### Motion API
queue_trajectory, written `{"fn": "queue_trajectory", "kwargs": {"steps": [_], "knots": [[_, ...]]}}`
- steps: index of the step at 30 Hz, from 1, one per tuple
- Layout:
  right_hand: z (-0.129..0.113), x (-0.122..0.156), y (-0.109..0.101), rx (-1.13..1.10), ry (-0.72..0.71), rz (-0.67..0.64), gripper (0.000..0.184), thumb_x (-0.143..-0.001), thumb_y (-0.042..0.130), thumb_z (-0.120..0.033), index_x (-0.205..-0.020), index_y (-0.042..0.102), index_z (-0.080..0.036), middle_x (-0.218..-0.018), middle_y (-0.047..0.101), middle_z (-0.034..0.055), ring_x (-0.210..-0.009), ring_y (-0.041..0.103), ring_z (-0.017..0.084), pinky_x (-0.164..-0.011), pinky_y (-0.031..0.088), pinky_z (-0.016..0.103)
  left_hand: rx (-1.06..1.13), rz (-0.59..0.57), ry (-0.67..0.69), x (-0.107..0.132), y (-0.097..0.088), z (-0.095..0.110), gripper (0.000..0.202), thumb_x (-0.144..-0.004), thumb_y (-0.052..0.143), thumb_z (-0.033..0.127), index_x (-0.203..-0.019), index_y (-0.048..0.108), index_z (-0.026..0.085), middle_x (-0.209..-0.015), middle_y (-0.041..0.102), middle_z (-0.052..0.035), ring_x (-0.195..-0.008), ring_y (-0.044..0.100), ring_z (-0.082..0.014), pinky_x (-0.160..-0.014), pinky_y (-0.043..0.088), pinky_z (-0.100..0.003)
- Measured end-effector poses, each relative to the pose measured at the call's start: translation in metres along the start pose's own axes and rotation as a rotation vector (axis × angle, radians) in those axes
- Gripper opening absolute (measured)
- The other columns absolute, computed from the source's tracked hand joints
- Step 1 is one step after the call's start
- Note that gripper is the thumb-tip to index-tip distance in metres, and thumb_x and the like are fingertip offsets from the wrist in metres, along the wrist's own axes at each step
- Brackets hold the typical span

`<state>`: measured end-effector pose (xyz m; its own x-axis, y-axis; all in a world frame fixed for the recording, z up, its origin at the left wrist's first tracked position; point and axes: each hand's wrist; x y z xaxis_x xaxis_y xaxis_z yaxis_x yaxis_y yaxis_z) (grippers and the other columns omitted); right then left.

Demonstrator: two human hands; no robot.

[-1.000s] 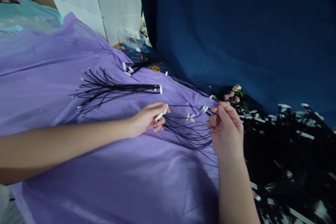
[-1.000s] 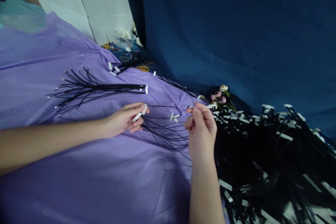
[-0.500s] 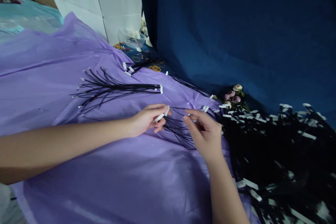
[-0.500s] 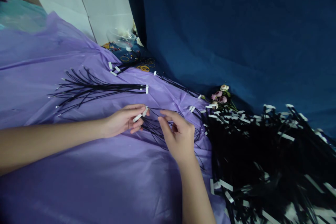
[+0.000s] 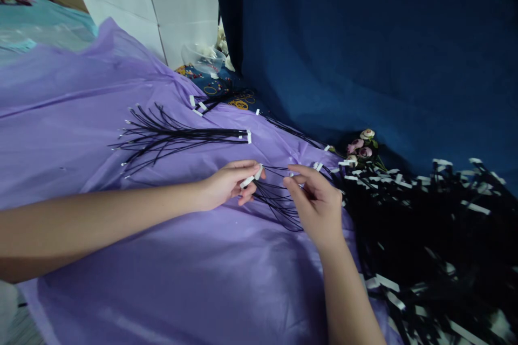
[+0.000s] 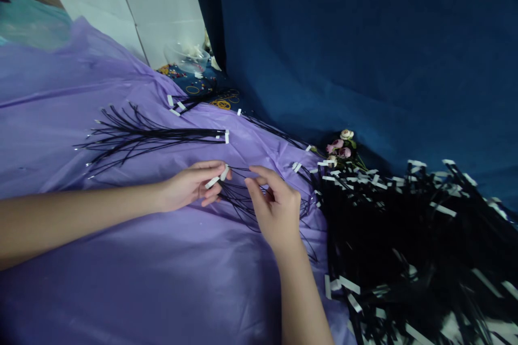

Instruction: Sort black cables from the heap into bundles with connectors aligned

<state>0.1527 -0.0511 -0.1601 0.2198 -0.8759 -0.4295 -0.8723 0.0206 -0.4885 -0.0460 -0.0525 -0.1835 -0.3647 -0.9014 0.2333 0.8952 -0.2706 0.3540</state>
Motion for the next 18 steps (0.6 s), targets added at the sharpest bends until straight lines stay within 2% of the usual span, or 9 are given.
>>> {"fn": "queue_trajectory", "kwargs": {"steps": [7, 13, 18], "knots": [[0.0018, -0.002, 0.0006, 0.044, 0.013, 0.037, 0.026, -0.084, 0.062, -0.03, -0.107, 0.066, -0.02, -0.069, 0.065, -0.0018, -0.043, 0.031, 0.007, -0.045, 0.033, 0.022, 0.007, -0.028, 0.004, 0.0007, -0.0004, -0.0002, 0.024, -0.092, 0.046, 0.039, -0.086, 0.056, 0.018, -0.046, 0.045, 0.0055, -0.037, 0.044, -0.0072, -0.052, 0.04, -0.022], [0.0014, -0.0006, 0.0011, 0.103, -0.067, 0.084, 0.027, -0.085, 0.061, -0.027, -0.111, 0.065, -0.02, -0.067, 0.065, -0.0024, -0.043, 0.031, 0.007, -0.044, 0.034, 0.022, -0.006, -0.024, 0.01, -0.0001, -0.0004, 0.0, 0.025, -0.091, 0.048, 0.039, -0.083, 0.057, 0.017, -0.044, 0.043, 0.0057, -0.036, 0.044, -0.0079, -0.049, 0.039, -0.022], [-0.0002, -0.0007, 0.0004, 0.183, -0.16, 0.106, 0.027, -0.084, 0.061, -0.022, -0.111, 0.065, -0.019, -0.069, 0.066, -0.0025, -0.044, 0.036, 0.006, -0.048, 0.04, 0.02, -0.001, -0.013, 0.01, 0.0001, 0.0012, 0.0008, 0.024, -0.091, 0.048, 0.036, -0.08, 0.056, 0.016, -0.042, 0.041, 0.0061, -0.034, 0.043, -0.008, -0.048, 0.038, -0.022]]}}
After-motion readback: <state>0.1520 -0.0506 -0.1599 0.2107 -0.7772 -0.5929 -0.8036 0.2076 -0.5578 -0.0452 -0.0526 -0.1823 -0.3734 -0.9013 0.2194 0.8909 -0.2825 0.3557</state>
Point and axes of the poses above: each hand's wrist, its own x-axis away from the middle knuckle, its own y-axis out of the palm, z = x × y
